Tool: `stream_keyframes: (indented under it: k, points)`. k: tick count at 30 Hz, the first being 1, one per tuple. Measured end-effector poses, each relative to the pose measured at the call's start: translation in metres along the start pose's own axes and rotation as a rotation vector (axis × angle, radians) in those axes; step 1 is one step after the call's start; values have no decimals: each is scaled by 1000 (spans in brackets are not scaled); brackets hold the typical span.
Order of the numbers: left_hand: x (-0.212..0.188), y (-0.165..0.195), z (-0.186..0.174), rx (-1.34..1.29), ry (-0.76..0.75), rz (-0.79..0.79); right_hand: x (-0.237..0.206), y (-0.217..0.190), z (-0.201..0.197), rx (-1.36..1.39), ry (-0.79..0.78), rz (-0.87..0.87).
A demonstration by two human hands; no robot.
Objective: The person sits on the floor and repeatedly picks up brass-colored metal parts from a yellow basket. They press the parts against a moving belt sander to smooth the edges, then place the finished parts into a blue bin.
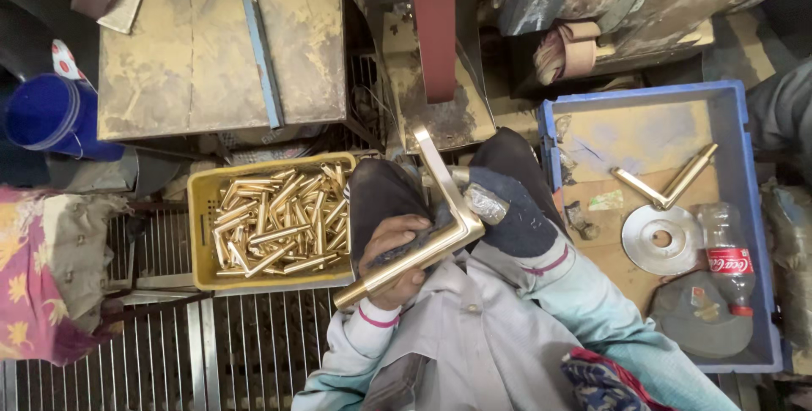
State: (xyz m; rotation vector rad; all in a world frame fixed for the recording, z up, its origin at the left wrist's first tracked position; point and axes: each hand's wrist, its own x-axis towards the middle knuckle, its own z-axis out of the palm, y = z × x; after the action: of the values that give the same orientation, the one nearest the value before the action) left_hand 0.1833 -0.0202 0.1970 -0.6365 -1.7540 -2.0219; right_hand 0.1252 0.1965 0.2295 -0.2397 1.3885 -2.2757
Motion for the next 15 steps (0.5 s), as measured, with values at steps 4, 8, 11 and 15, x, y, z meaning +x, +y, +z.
stream_keyframes:
  k: [4,8,11,15]
  points:
    - [-3,5,2,-30,5,-35,-11,-10,8,-320,-5,-78]
    - [-4,8,-2,-60,-26,-61,-11,-16,20,-449,25,-199]
    - [-3,9,-3,-75,-57,-23,-17,-23,23,-540,16,-175]
    - [-3,8,-4,-90,-69,-7,-23,-25,25,-648,69,-146]
